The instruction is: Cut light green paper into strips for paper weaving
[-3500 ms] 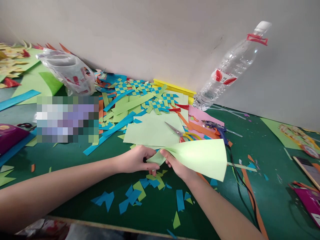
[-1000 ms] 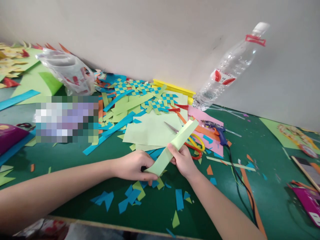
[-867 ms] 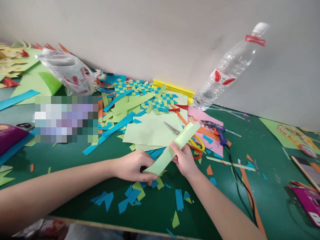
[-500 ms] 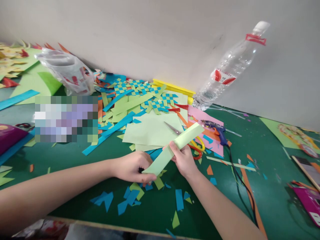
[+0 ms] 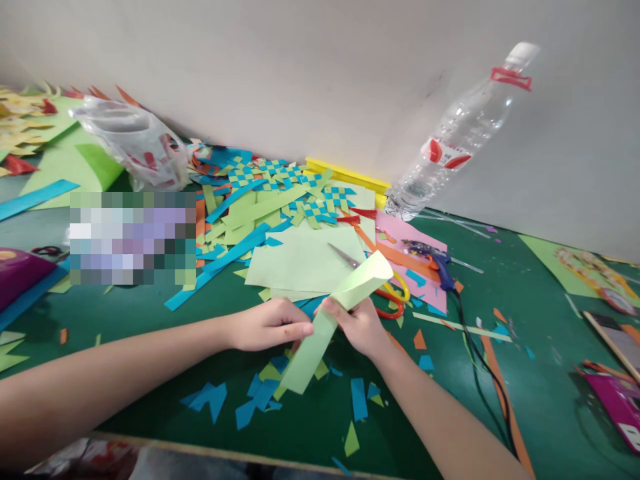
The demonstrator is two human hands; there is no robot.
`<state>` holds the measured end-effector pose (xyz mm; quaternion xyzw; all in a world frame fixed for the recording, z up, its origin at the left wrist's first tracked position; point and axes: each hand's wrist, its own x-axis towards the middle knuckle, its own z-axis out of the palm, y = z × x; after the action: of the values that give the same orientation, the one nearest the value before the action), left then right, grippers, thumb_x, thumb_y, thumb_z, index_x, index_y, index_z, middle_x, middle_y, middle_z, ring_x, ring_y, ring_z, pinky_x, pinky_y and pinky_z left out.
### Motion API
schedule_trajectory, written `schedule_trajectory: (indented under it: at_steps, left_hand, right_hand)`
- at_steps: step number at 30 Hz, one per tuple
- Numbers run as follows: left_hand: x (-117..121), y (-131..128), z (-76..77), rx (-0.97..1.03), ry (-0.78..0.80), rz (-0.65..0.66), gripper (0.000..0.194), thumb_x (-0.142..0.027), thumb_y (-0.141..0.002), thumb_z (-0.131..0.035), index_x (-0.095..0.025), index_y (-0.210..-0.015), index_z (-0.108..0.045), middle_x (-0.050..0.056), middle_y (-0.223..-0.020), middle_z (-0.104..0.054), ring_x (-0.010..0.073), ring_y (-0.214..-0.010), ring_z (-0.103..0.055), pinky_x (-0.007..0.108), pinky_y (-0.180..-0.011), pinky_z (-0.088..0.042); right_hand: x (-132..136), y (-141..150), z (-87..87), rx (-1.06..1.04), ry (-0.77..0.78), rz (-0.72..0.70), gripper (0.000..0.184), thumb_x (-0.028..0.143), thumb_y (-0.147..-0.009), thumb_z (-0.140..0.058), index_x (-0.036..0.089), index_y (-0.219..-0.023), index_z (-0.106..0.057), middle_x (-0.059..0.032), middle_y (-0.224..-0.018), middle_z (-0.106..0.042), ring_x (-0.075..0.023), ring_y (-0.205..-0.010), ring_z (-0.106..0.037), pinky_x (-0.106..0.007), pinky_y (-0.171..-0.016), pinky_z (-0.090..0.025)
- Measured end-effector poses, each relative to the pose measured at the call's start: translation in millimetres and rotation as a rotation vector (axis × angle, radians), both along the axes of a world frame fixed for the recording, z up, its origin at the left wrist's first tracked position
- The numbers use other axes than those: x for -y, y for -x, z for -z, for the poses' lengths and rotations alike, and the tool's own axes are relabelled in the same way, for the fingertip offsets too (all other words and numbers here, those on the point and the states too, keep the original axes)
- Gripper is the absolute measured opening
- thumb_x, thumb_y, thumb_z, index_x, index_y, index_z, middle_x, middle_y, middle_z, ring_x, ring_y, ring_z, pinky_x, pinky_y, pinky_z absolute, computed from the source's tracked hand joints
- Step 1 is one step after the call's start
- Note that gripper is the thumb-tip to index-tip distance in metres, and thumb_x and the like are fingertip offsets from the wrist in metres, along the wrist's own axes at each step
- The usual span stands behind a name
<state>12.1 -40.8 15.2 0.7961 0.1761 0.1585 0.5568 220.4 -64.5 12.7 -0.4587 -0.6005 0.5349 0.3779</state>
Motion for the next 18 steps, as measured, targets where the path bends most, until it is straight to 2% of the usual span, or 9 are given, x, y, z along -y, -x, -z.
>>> schedule_trajectory:
  at_steps: [3,6,9,13,18]
  left_hand:
    - [1.5,-1.6,1.1,-0.050,-0.034,-0.029,0.045,-0.040,-0.098,-0.042,-0.014,-0.062,-0.047,-0.003,-0.057,-0.042,0.0077,-0.052,-0.035,0.020,-0.052,-0.031]
    - [2.3,-2.1,0.3,-0.063,-0.055,-0.036,0.043,-0.036,-0.098,-0.043,-0.015,-0.060,-0.044,-0.004,-0.056,-0.037,0.0069,-0.051,-0.032,0.021,-0.051,-0.028]
    - [2.3,-1.8,-0.3,-0.046,-0.054,-0.030,0.044,-0.035,-0.097,-0.044,-0.015,-0.058,-0.039,-0.004,-0.055,-0.033,0.0069,-0.051,-0.030,0.022,-0.050,-0.027]
    - [2.3,-0.9,0.9,-0.026,-0.046,-0.007,0.043,-0.033,-0.096,-0.044,-0.016,-0.057,-0.037,-0.004,-0.056,-0.032,0.0075,-0.052,-0.030,0.023,-0.051,-0.026]
    - [2.4,-0.4,1.8,-0.010,-0.040,-0.004,0.043,-0.032,-0.096,-0.045,-0.016,-0.056,-0.038,-0.004,-0.055,-0.034,0.0079,-0.052,-0.031,0.024,-0.051,-0.027]
  right_hand:
    - [1.2,0.9,-2.3,0.060,-0.031,-0.036,0.037,0.049,-0.084,-0.061,0.016,-0.070,-0.070,-0.0046,-0.068,-0.067,-0.0167,-0.065,-0.060,-0.027,-0.059,-0.045]
    - [0.7,0.6,-1.6,0.052,-0.007,-0.044,0.039,0.050,-0.084,-0.060,0.016,-0.068,-0.069,-0.0042,-0.066,-0.064,-0.0156,-0.062,-0.057,-0.027,-0.057,-0.043]
    - [-0.8,-0.3,0.0,0.001,0.020,-0.040,0.042,0.051,-0.084,-0.060,0.016,-0.061,-0.062,-0.0001,-0.055,-0.054,-0.0107,-0.051,-0.046,-0.024,-0.048,-0.034]
    - [-2.8,-0.9,2.4,-0.124,0.102,-0.022,0.053,0.057,-0.084,-0.058,0.019,-0.051,-0.043,0.0067,-0.045,-0.032,-0.0059,-0.043,-0.026,-0.024,-0.042,-0.018]
    - [-3.3,0.1,5.4,-0.176,0.100,0.014,0.054,0.056,-0.083,-0.061,0.020,-0.051,-0.038,0.0075,-0.046,-0.028,-0.0056,-0.042,-0.024,-0.025,-0.042,-0.017]
